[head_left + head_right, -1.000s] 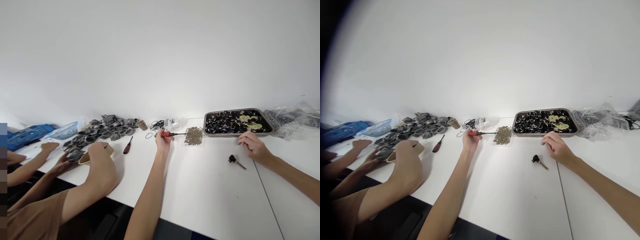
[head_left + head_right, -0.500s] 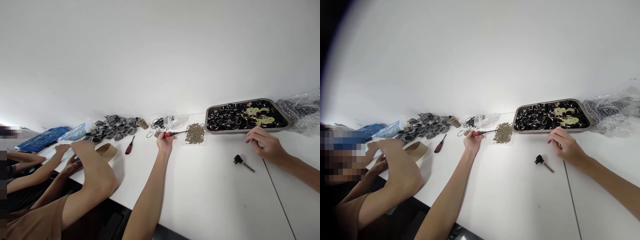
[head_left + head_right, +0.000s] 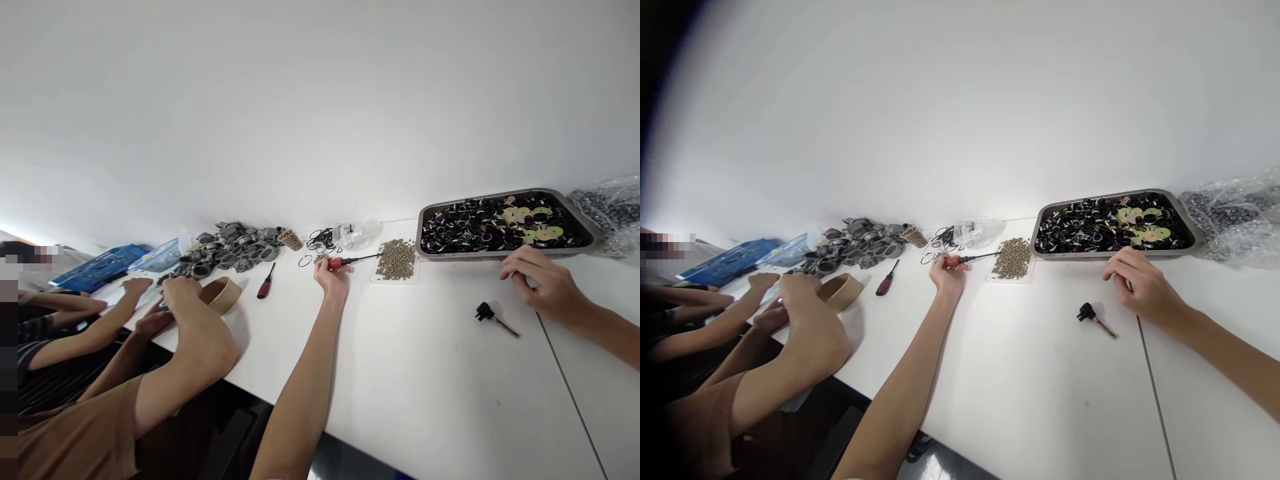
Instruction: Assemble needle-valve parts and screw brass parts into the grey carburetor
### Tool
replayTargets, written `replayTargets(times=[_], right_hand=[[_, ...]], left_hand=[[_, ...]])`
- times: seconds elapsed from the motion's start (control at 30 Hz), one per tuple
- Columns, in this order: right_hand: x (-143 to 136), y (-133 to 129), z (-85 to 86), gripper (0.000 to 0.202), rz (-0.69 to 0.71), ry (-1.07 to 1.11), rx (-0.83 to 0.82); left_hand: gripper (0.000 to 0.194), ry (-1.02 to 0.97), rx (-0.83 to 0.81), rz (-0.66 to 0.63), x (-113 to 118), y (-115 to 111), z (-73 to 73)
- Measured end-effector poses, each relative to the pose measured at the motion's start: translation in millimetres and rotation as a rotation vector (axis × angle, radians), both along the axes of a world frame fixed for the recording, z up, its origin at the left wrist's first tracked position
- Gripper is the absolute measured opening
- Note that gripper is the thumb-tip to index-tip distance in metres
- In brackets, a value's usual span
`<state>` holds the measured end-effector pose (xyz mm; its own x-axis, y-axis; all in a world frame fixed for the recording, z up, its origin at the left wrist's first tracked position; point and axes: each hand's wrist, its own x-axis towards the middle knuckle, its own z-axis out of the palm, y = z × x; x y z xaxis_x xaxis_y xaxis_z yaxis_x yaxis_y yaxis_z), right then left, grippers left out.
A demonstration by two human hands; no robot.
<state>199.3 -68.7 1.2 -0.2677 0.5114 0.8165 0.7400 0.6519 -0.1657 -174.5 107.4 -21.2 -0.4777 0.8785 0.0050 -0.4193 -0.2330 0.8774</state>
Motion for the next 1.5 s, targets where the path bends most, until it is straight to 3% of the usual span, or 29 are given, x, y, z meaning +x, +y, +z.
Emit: replayTargets(times=[0.37, 0.6, 0.97, 1.5], right_hand=[[0.9, -1.1, -1.5, 0.031, -0.006, 0.019, -0.047], [2.7, -0.3, -3.6, 0.032, 0.0, -0.034, -0.04], [3.9, 0.6, -6.7, 0.031, -0.019, -0.03, -0.066], [3.2, 0.5, -6.0, 0.03, 0.013, -0.011, -0.11]], left_hand=[[0.016, 0.011, 0.006, -0.028, -2.3, 1.4, -2.9], [0.003, 0.0, -0.016, -0.022, -2.4, 2.1, -1.7], [0.003, -0.007, -0.02, -0.072, -4.4, 3.4, -2.0], [0.008, 0.053, -0.005, -0.304, 0.9, -0.8, 0.1]])
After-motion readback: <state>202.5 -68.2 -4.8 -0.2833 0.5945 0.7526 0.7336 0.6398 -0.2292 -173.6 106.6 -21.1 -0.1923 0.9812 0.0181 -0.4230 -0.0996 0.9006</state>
